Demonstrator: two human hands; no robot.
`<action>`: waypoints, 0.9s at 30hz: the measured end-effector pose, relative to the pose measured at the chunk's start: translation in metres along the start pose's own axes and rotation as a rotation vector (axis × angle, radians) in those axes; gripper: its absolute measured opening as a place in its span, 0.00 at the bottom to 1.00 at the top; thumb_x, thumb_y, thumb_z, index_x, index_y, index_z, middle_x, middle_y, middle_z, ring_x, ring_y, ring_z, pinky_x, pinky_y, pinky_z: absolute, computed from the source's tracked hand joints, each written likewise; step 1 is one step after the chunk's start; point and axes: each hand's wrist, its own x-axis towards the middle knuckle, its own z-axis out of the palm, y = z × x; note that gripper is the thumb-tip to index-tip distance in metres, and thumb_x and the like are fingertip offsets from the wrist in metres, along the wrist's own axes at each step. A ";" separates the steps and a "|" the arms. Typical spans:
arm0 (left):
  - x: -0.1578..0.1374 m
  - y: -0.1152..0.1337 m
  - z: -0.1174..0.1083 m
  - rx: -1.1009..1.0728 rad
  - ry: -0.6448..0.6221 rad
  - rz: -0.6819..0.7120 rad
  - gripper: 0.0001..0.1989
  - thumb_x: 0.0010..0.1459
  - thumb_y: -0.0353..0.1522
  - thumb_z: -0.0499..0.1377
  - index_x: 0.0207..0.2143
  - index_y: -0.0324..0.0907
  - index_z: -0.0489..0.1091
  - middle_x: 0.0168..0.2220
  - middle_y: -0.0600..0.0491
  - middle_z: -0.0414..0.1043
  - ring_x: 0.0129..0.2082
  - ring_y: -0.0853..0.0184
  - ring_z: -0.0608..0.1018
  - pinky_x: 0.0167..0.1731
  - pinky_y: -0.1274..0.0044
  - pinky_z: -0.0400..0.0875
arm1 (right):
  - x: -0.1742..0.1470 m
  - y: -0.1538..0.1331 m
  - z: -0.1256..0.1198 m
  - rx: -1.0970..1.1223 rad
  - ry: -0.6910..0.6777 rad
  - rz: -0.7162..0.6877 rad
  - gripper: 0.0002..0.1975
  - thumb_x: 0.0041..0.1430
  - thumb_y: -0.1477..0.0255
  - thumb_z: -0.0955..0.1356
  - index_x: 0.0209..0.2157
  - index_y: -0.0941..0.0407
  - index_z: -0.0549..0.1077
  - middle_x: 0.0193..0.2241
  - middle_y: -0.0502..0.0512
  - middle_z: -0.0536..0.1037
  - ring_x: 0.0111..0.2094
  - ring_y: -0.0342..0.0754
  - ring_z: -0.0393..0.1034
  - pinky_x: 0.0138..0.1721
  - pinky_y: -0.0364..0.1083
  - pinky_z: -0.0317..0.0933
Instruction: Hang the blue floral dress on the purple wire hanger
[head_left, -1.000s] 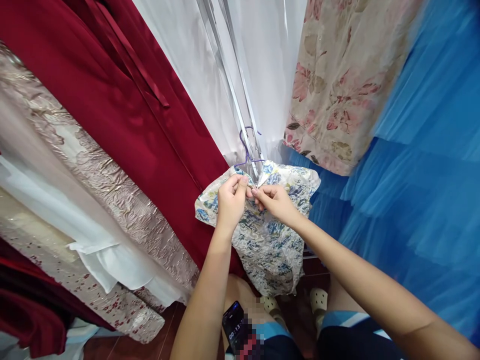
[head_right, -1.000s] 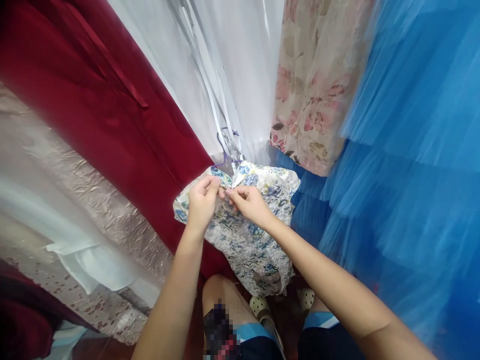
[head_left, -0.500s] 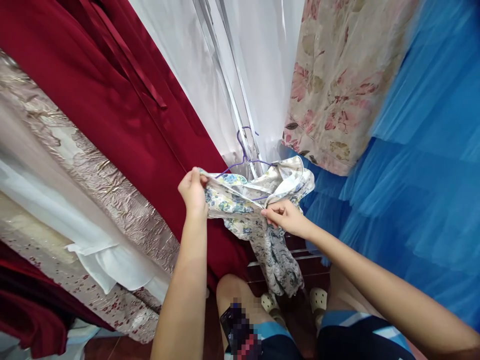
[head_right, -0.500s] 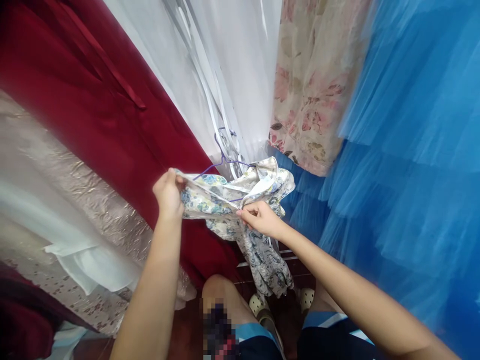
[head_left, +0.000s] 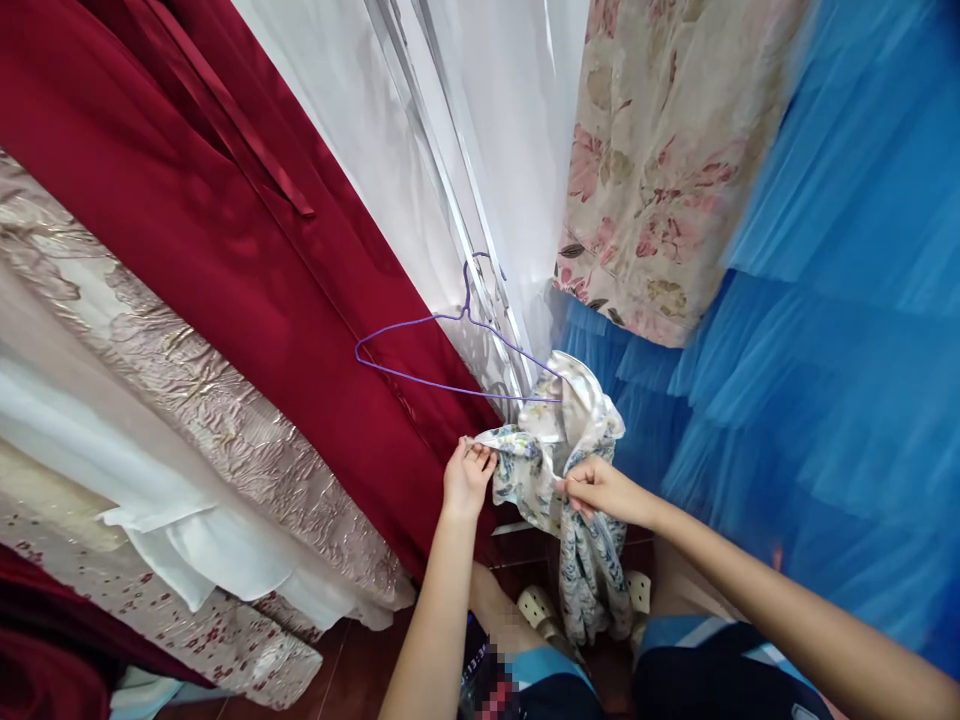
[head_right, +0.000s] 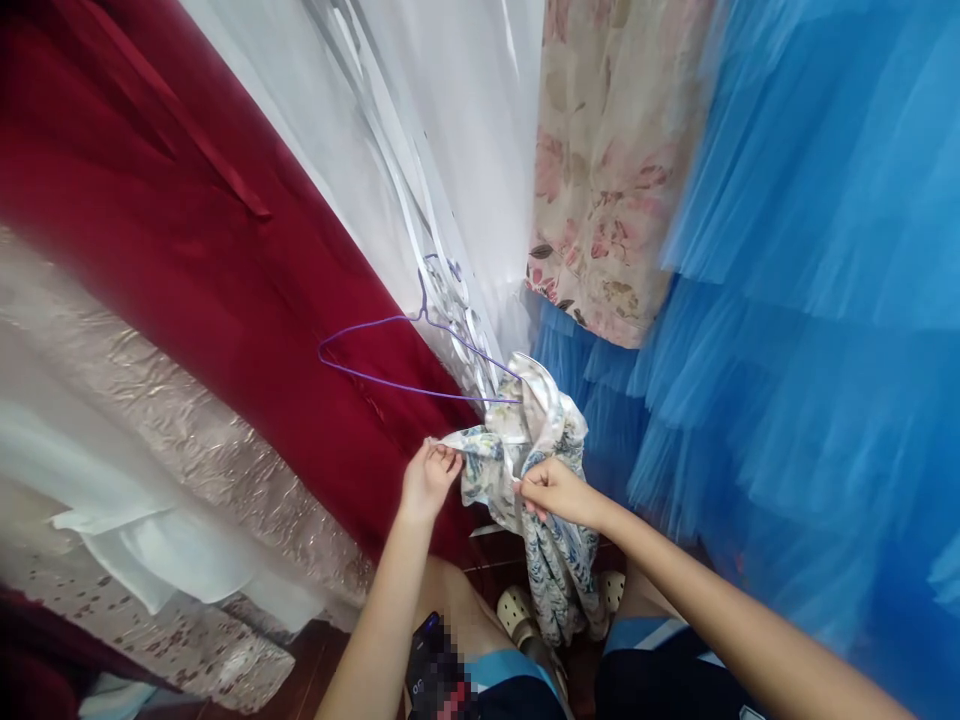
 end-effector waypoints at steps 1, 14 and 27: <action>-0.010 -0.001 0.009 -0.028 -0.043 -0.008 0.13 0.60 0.38 0.60 0.26 0.41 0.65 0.23 0.55 0.63 0.26 0.70 0.71 0.33 0.76 0.70 | -0.005 0.010 0.000 -0.010 0.008 0.026 0.23 0.64 0.61 0.64 0.18 0.58 0.69 0.11 0.47 0.68 0.14 0.40 0.57 0.20 0.41 0.52; -0.103 0.040 0.095 0.351 -0.593 0.113 0.12 0.63 0.39 0.58 0.33 0.38 0.73 0.30 0.49 0.76 0.32 0.66 0.78 0.35 0.77 0.72 | -0.043 -0.057 -0.007 0.218 -0.199 -0.165 0.17 0.62 0.62 0.69 0.50 0.55 0.72 0.45 0.55 0.75 0.49 0.53 0.68 0.55 0.52 0.58; -0.086 -0.011 0.039 0.495 -0.721 -0.123 0.24 0.58 0.49 0.60 0.47 0.40 0.74 0.48 0.44 0.75 0.51 0.57 0.74 0.52 0.70 0.66 | -0.057 -0.088 -0.009 0.602 -0.120 0.141 0.07 0.31 0.79 0.70 0.20 0.59 0.75 0.20 0.50 0.75 0.22 0.45 0.67 0.24 0.42 0.62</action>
